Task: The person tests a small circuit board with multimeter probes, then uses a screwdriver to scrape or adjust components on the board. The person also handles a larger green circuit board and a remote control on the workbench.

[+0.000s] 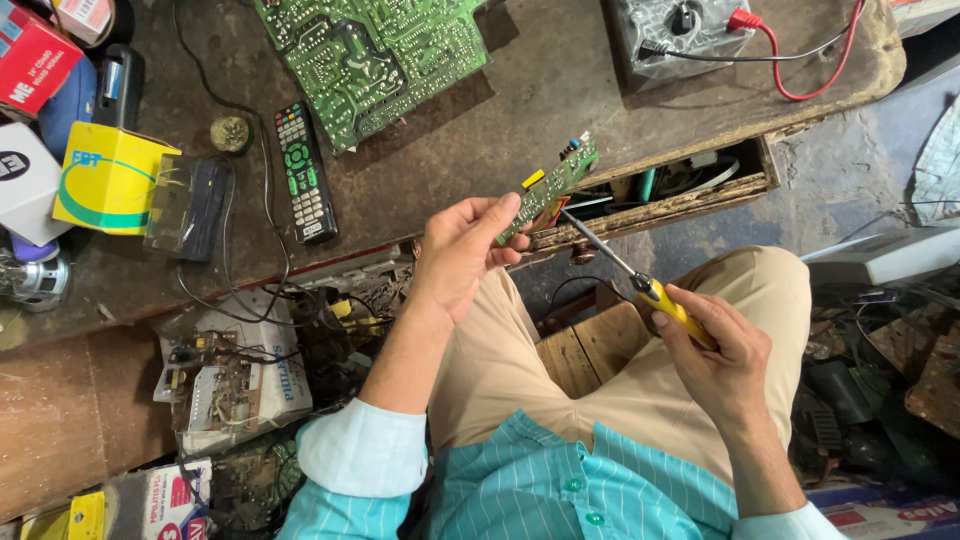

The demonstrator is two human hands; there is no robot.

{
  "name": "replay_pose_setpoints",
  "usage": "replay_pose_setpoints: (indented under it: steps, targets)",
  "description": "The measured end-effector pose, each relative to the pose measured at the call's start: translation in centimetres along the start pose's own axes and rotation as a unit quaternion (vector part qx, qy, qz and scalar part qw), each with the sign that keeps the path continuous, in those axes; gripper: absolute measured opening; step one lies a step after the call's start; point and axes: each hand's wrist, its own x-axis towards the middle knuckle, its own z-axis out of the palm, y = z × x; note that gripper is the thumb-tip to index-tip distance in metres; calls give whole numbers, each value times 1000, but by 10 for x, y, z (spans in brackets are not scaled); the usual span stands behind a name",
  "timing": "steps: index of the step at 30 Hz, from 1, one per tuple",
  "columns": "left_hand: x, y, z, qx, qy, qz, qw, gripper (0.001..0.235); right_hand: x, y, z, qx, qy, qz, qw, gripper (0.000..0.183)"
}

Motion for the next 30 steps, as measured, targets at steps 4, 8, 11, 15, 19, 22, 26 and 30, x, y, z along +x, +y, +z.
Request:
replay_pose_setpoints:
  steps: [4,8,11,15,19,22,26,30]
  targets:
    - [4,10,-2,12,-6,-15,1000,30,3,0,3,-2,1,-20,1000,30]
    - [8,20,-2,24,-8,-21,999,31,9,-1,7,11,-8,-37,999,30]
    - [13,27,-4,44,-4,-21,999,30,16,-1,9,12,-19,-35,999,30]
    - [23,32,-5,80,9,-11,997,27,26,-2,12,13,-20,-40,999,30]
    - [30,27,-3,162,14,45,986,28,33,-1,16,9,-31,-25,999,29]
    - [34,22,-1,235,30,83,968,28,36,-1,20,20,-29,-46,998,29]
    - [40,19,-1,324,32,158,932,28,36,0,25,14,-31,-36,999,28]
    - [47,18,0,308,37,191,931,28,35,0,28,12,-25,-31,999,28]
